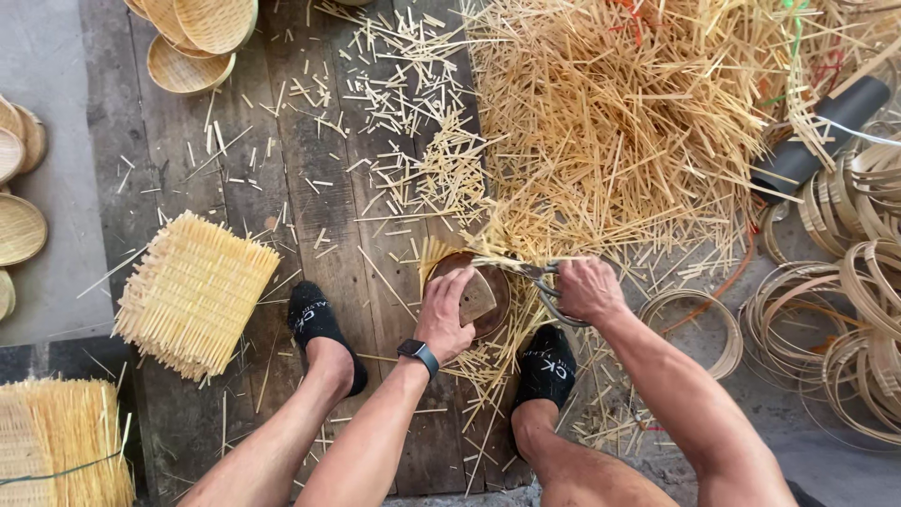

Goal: The person sits on the floor of a bamboo workshop and finishes woven bamboo trays. They hold a round wooden form over a tray, trim excess bamboo strip ends with shears, bend and fit thin bamboo rim hoops around the tray edge, and set finished trays aside with completed ones.

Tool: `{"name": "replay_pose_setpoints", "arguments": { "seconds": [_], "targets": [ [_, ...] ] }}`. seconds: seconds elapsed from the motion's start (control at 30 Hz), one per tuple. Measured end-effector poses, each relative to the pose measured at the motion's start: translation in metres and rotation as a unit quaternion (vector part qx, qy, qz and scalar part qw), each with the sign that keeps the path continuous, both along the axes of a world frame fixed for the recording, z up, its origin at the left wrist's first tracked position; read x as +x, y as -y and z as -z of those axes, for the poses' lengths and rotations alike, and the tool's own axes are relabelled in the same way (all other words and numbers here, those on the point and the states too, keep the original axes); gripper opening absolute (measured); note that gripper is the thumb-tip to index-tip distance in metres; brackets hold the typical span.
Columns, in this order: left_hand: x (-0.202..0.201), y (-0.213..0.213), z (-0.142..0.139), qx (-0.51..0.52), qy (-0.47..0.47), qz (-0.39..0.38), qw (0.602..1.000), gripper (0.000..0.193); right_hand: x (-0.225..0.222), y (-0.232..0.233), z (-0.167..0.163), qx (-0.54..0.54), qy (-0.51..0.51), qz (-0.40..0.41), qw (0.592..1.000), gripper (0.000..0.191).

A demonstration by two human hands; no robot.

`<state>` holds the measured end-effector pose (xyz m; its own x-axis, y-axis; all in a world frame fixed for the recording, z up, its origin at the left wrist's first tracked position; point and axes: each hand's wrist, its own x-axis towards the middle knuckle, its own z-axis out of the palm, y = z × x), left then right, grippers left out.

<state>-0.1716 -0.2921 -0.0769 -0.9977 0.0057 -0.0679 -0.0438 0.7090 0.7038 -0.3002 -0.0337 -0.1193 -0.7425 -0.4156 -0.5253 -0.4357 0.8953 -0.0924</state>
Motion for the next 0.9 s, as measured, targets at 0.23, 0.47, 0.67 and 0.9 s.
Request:
{"name": "replay_pose_setpoints", "arguments": {
  "seconds": [0.23, 0.47, 0.67, 0.9],
  "targets": [
    [-0.006, 0.007, -0.001, 0.014, 0.049, 0.016, 0.999, 0.093, 0.005, -0.010, 0.011, -0.082, -0.151, -0.076, 0.982, 0.051],
    [0.000, 0.006, -0.007, -0.040, 0.011, -0.054, 0.998, 0.094, -0.006, 0.005, 0.002, 0.038, 0.054, -0.025, 0.998, 0.034],
    [0.005, -0.023, 0.001, -0.046, -0.008, -0.160, 0.986, 0.095, -0.006, 0.003, -0.016, -0.009, -0.064, -0.073, 0.995, 0.066],
    [0.007, -0.015, 0.007, -0.084, 0.009, -0.066, 0.994, 0.100, -0.010, 0.006, -0.002, 0.039, 0.013, -0.025, 0.999, 0.040]
  ]
}}
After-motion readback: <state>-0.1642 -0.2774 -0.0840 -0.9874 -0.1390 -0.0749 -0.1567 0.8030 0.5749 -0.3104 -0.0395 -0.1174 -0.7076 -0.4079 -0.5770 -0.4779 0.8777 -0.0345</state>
